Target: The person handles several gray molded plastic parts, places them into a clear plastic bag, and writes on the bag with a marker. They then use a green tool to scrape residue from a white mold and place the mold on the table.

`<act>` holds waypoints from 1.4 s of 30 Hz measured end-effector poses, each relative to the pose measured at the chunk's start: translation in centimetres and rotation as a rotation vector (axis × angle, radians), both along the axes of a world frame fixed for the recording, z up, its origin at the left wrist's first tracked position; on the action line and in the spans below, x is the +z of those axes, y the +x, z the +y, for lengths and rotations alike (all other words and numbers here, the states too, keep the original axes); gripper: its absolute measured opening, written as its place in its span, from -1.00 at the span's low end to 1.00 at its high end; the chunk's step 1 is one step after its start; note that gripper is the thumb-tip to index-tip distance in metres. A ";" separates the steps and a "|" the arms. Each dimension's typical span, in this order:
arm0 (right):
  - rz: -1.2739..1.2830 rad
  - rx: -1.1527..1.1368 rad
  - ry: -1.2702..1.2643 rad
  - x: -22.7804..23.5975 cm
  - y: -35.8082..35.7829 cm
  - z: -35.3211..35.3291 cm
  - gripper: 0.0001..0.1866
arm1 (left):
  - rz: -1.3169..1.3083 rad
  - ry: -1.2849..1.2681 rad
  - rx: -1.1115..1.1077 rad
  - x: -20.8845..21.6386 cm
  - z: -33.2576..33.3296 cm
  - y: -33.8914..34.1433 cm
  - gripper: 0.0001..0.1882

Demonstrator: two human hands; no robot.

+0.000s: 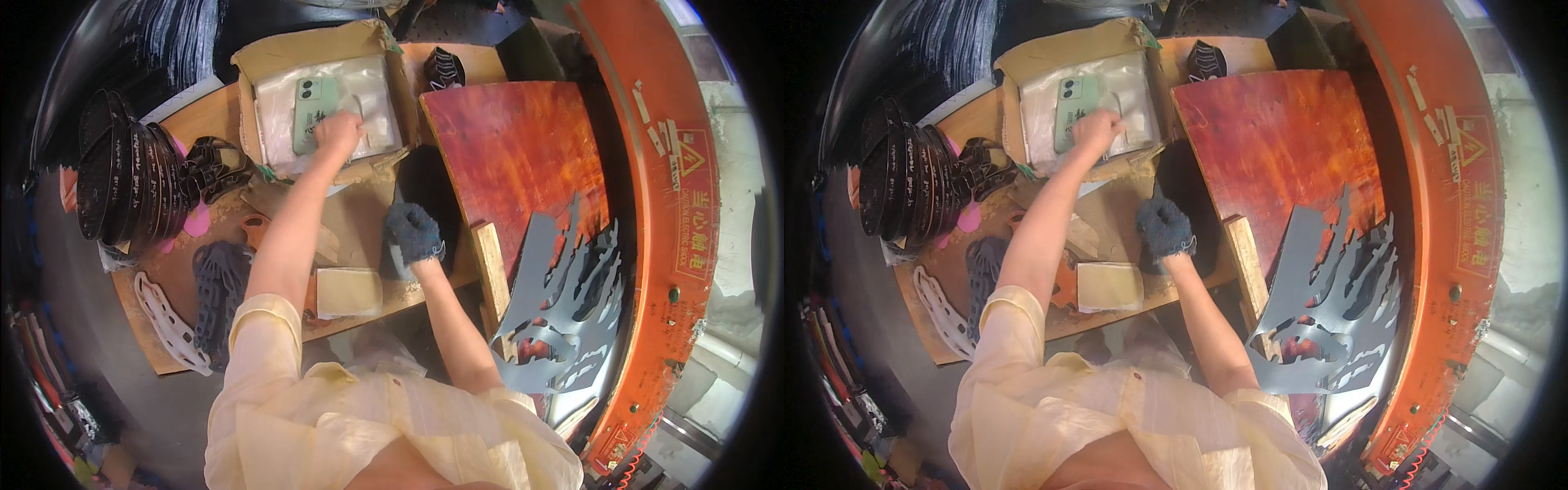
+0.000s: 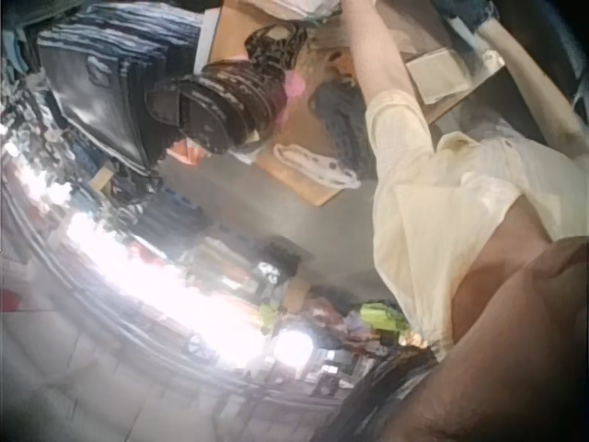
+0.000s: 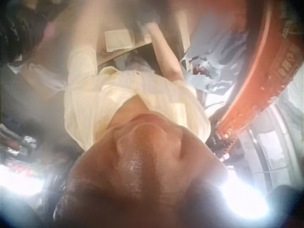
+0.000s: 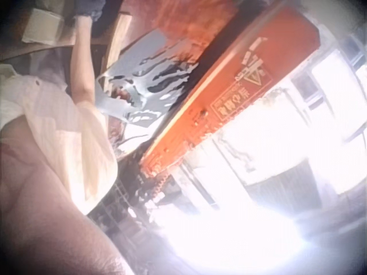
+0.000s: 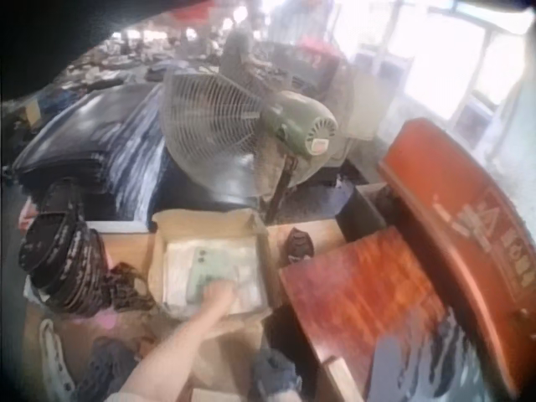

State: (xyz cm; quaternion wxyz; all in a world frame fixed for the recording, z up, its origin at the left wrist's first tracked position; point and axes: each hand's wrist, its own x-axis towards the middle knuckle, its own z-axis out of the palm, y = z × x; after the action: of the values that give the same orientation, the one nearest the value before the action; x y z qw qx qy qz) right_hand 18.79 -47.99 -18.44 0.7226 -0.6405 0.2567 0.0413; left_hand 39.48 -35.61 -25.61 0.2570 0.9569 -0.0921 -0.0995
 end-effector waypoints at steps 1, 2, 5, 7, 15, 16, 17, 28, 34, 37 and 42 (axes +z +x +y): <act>0.008 -0.028 0.014 0.1 0.4 -0.1 -0.90 | 0.062 -0.053 0.004 -0.3 0.5 0.5 -0.77; 0.010 -0.049 0.031 0.1 0.9 -0.2 -0.90 | 0.150 -0.103 0.045 -0.4 1.1 1.2 -0.71; -0.002 -0.061 0.036 -0.2 2.9 -0.2 -0.90 | 0.473 -0.896 0.398 -0.1 2.8 2.5 -0.67; -0.024 -0.018 -0.033 -0.4 4.1 -0.1 -0.90 | 0.326 -0.712 0.137 0.3 3.2 2.5 -0.69; -0.051 0.092 -0.209 -0.6 6.6 0.2 -0.87 | -0.123 -0.056 -0.056 -0.4 0.4 0.3 -0.83; -0.038 0.077 -0.173 -0.6 6.6 0.2 -0.87 | -0.105 -0.120 -0.020 -0.7 0.9 0.8 -0.85; -0.029 0.059 -0.131 -0.6 6.5 0.1 -0.86 | -0.124 -0.196 0.008 -1.0 1.5 1.1 -0.85; -0.512 0.281 -0.966 -3.3 19.0 1.5 -0.69 | 0.314 -1.249 0.254 0.5 5.4 0.8 -0.80; -0.061 1.123 -1.085 -6.9 25.1 1.8 -0.55 | 0.304 -1.000 0.234 3.7 7.3 -4.3 -0.81; 0.236 1.291 -1.201 -7.0 25.6 2.7 -0.61 | 0.304 -1.250 0.362 6.6 6.7 -6.4 -0.85; -0.375 0.683 -1.684 -5.9 25.9 6.6 -0.60 | 0.061 -2.145 0.208 15.0 17.9 -15.3 -0.88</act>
State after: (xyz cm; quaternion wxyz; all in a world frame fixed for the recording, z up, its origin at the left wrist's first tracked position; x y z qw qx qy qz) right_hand 44.70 -41.43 -24.37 -0.0027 -0.9912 -0.1216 -0.0525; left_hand 24.19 -17.71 -10.57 0.9710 0.2329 -0.0431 0.0317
